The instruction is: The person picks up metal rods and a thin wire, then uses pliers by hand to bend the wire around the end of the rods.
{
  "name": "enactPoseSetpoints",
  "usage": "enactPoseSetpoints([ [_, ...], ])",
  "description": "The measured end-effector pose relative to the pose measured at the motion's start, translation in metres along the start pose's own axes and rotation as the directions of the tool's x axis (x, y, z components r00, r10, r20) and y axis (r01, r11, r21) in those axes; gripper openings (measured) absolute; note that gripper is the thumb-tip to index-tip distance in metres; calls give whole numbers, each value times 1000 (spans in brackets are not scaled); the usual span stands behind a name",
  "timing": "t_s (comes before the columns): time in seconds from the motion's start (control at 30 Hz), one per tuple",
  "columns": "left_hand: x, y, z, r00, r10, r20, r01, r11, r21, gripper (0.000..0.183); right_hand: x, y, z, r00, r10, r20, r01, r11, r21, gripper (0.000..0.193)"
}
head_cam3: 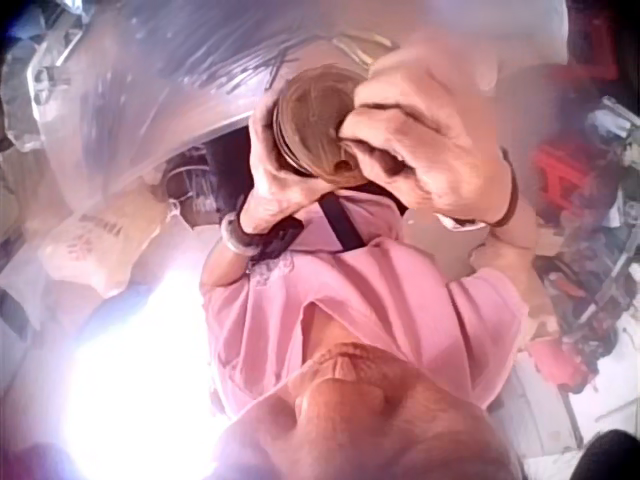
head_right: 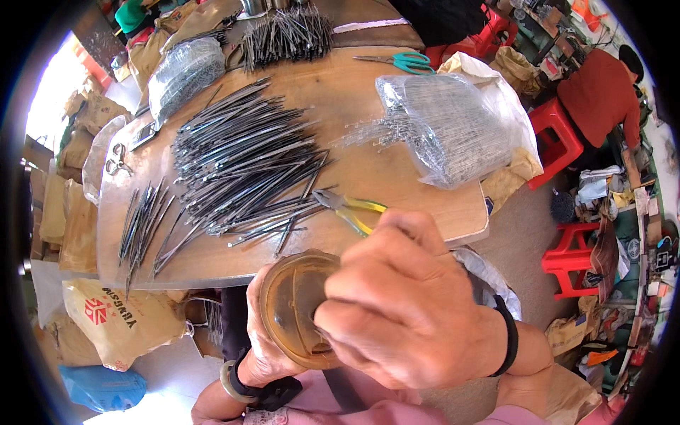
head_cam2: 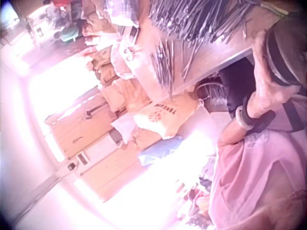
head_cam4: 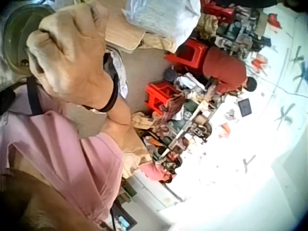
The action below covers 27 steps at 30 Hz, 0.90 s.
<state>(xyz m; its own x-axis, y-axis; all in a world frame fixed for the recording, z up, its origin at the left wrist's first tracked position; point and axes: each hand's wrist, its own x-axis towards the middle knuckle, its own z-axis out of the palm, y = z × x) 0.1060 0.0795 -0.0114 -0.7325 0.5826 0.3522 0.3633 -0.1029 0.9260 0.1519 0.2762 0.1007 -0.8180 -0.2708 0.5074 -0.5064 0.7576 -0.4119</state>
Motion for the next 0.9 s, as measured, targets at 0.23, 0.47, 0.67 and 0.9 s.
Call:
enactPoseSetpoints([
  [0.23,5,-1,3,993,80,-85,-74,995,68,106,2,1,10,988,-87,125,96,993,-65,28],
  [0.47,10,3,2,990,109,-90,-97,987,129,101,-1,6,10,978,-125,168,138,988,-69,34],
  [0.67,-3,-3,0,999,12,-53,-6,994,106,102,13,10,-3,959,56,276,-123,966,229,85],
  [0.9,-8,-15,1,991,-110,74,111,994,-9,115,8,13,18,958,99,270,-168,955,244,91],
])
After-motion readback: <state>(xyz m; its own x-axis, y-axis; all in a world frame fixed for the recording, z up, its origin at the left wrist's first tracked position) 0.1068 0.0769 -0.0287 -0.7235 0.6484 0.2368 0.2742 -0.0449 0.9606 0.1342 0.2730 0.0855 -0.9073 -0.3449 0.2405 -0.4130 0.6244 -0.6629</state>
